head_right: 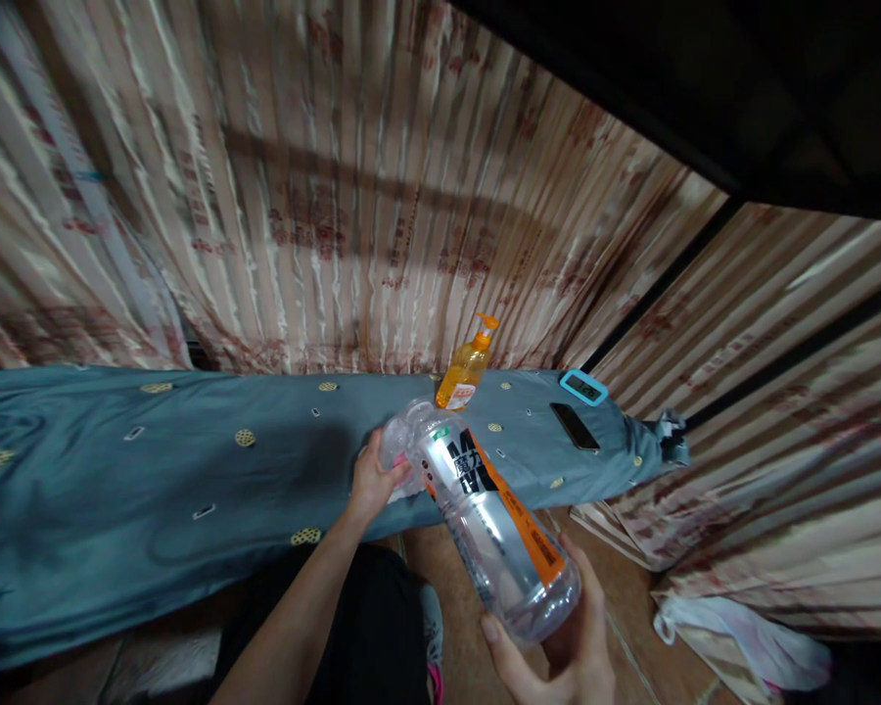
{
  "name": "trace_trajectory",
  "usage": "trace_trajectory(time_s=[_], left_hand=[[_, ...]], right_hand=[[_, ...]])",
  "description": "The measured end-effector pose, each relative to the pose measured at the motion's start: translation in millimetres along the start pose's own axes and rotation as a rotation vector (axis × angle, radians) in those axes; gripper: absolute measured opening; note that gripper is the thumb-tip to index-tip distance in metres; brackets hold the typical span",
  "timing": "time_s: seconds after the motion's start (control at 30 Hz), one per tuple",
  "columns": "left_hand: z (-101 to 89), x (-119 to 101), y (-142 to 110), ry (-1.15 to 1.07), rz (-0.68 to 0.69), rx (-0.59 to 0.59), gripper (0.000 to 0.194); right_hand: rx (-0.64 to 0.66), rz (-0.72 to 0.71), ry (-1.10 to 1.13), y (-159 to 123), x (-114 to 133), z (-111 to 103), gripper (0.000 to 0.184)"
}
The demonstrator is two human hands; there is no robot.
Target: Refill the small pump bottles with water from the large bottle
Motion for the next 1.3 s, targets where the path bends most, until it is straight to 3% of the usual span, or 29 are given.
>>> trace_trajectory(time_s=[0.4, 0.77, 0.97, 1.3], left_hand=[[0.5, 1, 0, 0.044, -0.021, 0.004, 0.052], [1.7, 5, -2, 0.066, 0.015, 0.017, 0.059], [2.1, 11, -2, 0.069, 0.044, 0.042, 0.060], [2.2, 14, -1, 0.077, 0.059, 0.044, 0.061]], right_hand=[[-0.015, -0.026, -0.034, 1, -6, -1, 0.096], [-0.024, 0.061, -0.012, -1, -3, 0, 0.102], [-0.001, -0.016, -0.011, 1, 0, 0, 0.093], [0.000, 0.025, 0.060, 0, -1, 3, 0.094]])
Point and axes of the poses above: each hand's wrist, its own y-axis towards the middle knuckle, its own z-axis out of the palm, x = y × z, the point moved 8 cm from there along y, towards the middle knuckle, and after that the axes turned 2 degrees about -x, right-handed, at the moved point
